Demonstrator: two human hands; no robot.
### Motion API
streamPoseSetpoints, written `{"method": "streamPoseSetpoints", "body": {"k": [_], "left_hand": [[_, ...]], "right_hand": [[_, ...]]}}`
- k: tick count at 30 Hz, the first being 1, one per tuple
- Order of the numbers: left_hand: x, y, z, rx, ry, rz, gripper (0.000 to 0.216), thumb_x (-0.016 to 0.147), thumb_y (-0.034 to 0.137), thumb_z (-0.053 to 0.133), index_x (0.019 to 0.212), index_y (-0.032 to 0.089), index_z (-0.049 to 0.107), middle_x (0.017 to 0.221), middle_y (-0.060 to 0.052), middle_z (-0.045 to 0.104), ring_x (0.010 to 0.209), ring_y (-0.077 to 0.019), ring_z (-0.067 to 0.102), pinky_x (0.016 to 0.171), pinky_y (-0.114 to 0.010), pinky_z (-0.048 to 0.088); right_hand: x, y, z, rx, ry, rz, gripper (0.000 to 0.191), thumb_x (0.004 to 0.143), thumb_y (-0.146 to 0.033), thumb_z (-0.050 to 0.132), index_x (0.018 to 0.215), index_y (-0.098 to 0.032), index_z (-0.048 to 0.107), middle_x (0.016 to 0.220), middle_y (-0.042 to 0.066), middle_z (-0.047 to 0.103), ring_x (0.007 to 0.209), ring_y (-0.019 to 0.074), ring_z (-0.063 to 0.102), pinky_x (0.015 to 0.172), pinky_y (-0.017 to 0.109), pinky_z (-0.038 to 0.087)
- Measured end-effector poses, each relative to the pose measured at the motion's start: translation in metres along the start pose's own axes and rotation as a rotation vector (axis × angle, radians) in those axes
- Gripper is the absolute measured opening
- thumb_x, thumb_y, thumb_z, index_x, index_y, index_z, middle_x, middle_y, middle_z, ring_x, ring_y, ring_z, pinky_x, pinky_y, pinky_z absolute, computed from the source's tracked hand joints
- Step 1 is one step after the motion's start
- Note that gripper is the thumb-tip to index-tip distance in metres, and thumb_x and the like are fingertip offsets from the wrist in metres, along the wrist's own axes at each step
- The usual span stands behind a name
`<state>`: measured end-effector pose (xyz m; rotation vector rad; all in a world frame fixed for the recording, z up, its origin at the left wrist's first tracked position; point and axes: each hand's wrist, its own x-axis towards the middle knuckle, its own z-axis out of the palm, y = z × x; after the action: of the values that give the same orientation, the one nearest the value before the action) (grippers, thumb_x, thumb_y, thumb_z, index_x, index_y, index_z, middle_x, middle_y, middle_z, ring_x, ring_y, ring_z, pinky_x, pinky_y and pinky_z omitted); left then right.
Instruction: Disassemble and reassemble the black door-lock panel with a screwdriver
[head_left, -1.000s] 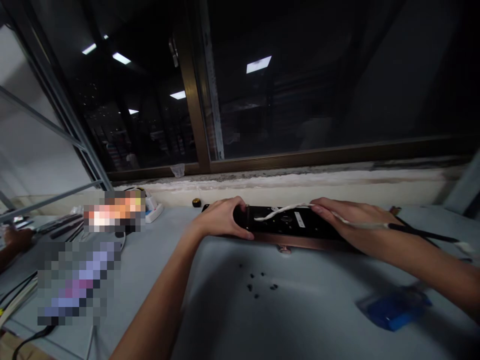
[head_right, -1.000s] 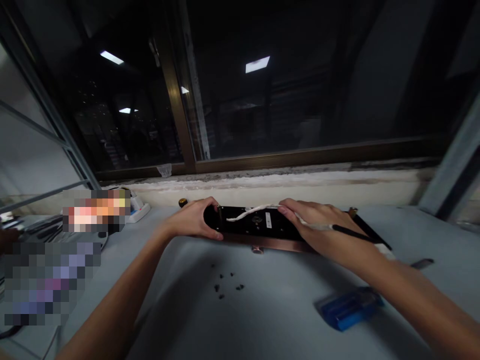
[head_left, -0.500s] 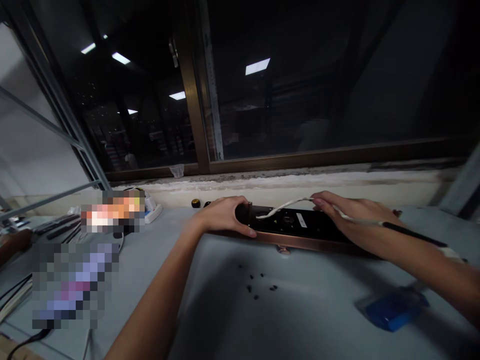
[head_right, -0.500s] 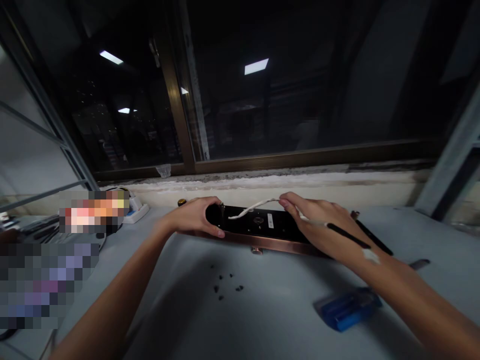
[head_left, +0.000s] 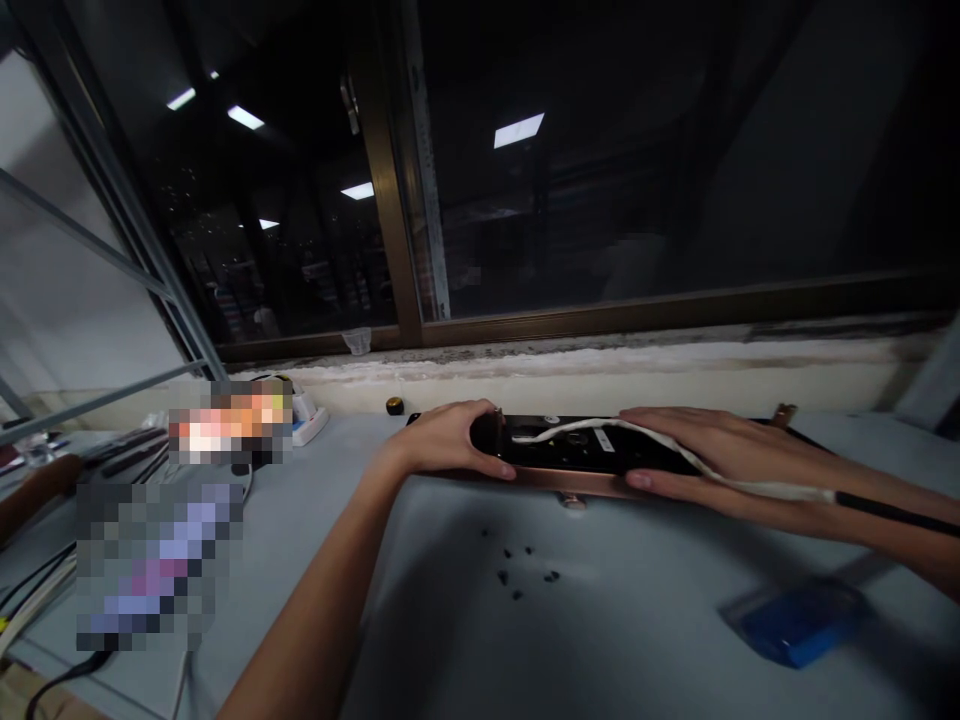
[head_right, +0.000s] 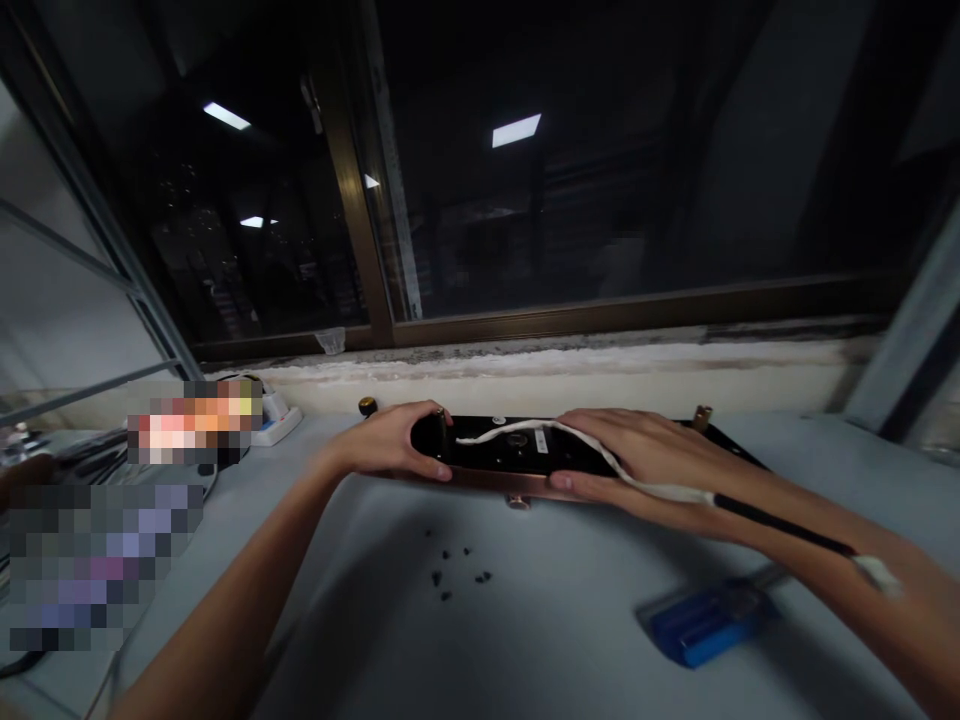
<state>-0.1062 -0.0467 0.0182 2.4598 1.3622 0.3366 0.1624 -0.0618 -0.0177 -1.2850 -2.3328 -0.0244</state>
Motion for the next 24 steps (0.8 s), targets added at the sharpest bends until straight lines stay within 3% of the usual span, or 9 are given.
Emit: {"method": "streamPoseSetpoints", "body": {"k": [7,14,19,24], "left_hand": [[-0.006,0.004,-0.001,-0.004,0.006,0.013,0.054,0.059,0.057,0.064,0.1,0.023,0.055,0.098,-0.002,0.06,0.09,-0.0219,0.054,0.074,-0.03,0.04],[-0.01,0.004,0.002,0.08,0.015,0.018,0.058,0.06,0.058,0.062,0.107,0.025,0.053,0.103,-0.003,0.06,0.092,-0.0232,0.054,0.076,-0.032,0.041],[-0.01,0.003,0.001,0.11,-0.005,0.015,0.067,0.055,0.054,0.067,0.113,0.026,0.049,0.111,-0.004,0.057,0.098,-0.0248,0.052,0.081,-0.033,0.04],[-0.007,0.002,-0.002,0.107,-0.042,0.015,0.061,0.055,0.047,0.07,0.108,0.025,0.05,0.106,-0.002,0.059,0.094,-0.0228,0.054,0.078,-0.03,0.04]], "right_hand": [[0.002,0.004,0.0,0.032,-0.025,-0.089,0.043,0.078,-0.055,0.042,0.096,-0.021,0.062,0.104,0.01,0.066,0.093,0.0293,0.06,0.076,0.041,0.047],[0.007,0.007,-0.003,0.023,-0.037,-0.058,0.045,0.075,-0.057,0.043,0.096,-0.023,0.062,0.099,0.009,0.068,0.091,0.029,0.061,0.073,0.037,0.048],[0.017,0.013,-0.005,0.16,-0.084,-0.045,0.045,0.069,-0.053,0.054,0.099,-0.021,0.062,0.101,0.009,0.067,0.092,0.0279,0.061,0.077,0.037,0.046],[0.02,0.013,-0.008,0.248,-0.121,0.045,0.05,0.063,-0.055,0.059,0.101,-0.023,0.062,0.102,0.009,0.067,0.094,0.0297,0.06,0.079,0.04,0.046]]}}
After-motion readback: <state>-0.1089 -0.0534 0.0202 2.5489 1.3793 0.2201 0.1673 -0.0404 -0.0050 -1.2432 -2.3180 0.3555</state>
